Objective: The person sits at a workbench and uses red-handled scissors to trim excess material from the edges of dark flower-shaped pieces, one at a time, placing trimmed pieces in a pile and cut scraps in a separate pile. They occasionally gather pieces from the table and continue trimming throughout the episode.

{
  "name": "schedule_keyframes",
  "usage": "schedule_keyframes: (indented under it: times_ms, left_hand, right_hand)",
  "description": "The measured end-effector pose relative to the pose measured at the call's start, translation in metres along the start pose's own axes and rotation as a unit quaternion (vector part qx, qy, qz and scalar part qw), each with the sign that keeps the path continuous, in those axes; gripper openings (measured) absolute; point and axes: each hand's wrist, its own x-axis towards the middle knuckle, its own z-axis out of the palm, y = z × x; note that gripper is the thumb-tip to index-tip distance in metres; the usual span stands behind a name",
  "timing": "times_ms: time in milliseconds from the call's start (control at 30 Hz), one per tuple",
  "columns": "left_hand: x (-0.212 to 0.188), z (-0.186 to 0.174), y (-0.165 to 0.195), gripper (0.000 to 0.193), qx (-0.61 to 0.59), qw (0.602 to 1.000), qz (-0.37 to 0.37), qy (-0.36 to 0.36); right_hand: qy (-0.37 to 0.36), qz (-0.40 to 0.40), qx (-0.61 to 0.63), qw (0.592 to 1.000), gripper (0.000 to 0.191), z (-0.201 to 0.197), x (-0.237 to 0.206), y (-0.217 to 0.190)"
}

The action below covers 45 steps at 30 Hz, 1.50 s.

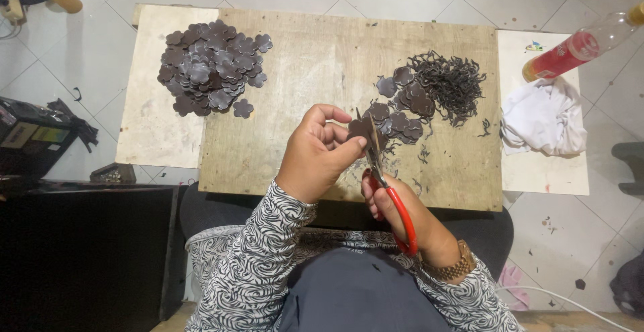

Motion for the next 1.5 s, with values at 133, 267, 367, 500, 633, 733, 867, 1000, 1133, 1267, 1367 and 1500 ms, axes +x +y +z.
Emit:
schedule_keyframes:
  times_ms: [133, 267, 367, 500, 633, 733, 867, 1000, 1133, 1267, 1367, 1500]
  left_hand:
    - [0.0, 0.0, 0.001, 0.036, 0.018, 1.0, 0.002, 0.0]
    - [0.0, 0.001, 0.002, 0.036, -0.002, 1.0, 0.002, 0.006]
    - [0.0, 0.001, 0.003, 0.036, 0.009, 1.0, 0.003, 0.011]
    - [0.001, 0.0, -0.001, 0.032, 0.0, 1.0, 0.002, 0.007]
    - [0.005, 0.0, -0.008, 0.02, -0.002, 1.0, 0.028, 0.001]
    - [0.005, -0.002, -0.012, 0.014, 0.008, 1.0, 0.027, -0.008]
    - [0.005, -0.002, -0.014, 0.012, 0.015, 0.999, 0.022, -0.037]
    - [0.005, -0.002, -0.014, 0.011, 0.024, 0.999, 0.025, -0.038]
    - [0.006, 0.0, -0.014, 0.012, 0.009, 0.999, 0.018, -0.033]
    - [0.007, 0.002, -0.013, 0.013, 0.024, 0.999, 0.023, -0.029]
    - [0.007, 0.003, -0.011, 0.012, 0.024, 0.999, 0.021, -0.037]
    - [0.006, 0.001, -0.01, 0.011, 0.047, 0.995, -0.007, -0.085]
  right_hand:
    - [0.002, 0.007, 0.0, 1.0, 0.055, 0.0, 0.0, -0.001]
    - [0.012, -0.003, -0.017, 1.0, 0.054, 0.001, 0.0, -0.001]
    - [0.01, 0.003, 0.005, 1.0, 0.052, 0.001, -0.001, -0.001]
    - [0.012, 0.007, 0.02, 1.0, 0.051, 0.001, 0.0, 0.001]
    - [0.015, 0.016, 0.012, 1.0, 0.052, 0.001, 0.0, 0.002]
    - [0.004, 0.006, 0.002, 1.0, 0.055, 0.0, 0.0, 0.003]
    - [-0.012, -0.03, -0.012, 0.999, 0.062, 0.0, 0.0, 0.004]
    - [-0.002, -0.015, -0.03, 0.999, 0.062, -0.002, -0.001, 0.003]
    - [0.004, -0.008, -0.022, 1.0, 0.06, -0.003, -0.003, 0.002]
    - [0.003, -0.009, -0.02, 1.0, 0.06, -0.005, -0.003, 0.003]
    - [-0.007, -0.013, -0.015, 1.0, 0.062, -0.005, -0.001, 0.003]
    - [-0.03, -0.041, -0.007, 0.999, 0.066, -0.005, -0.002, 0.003]
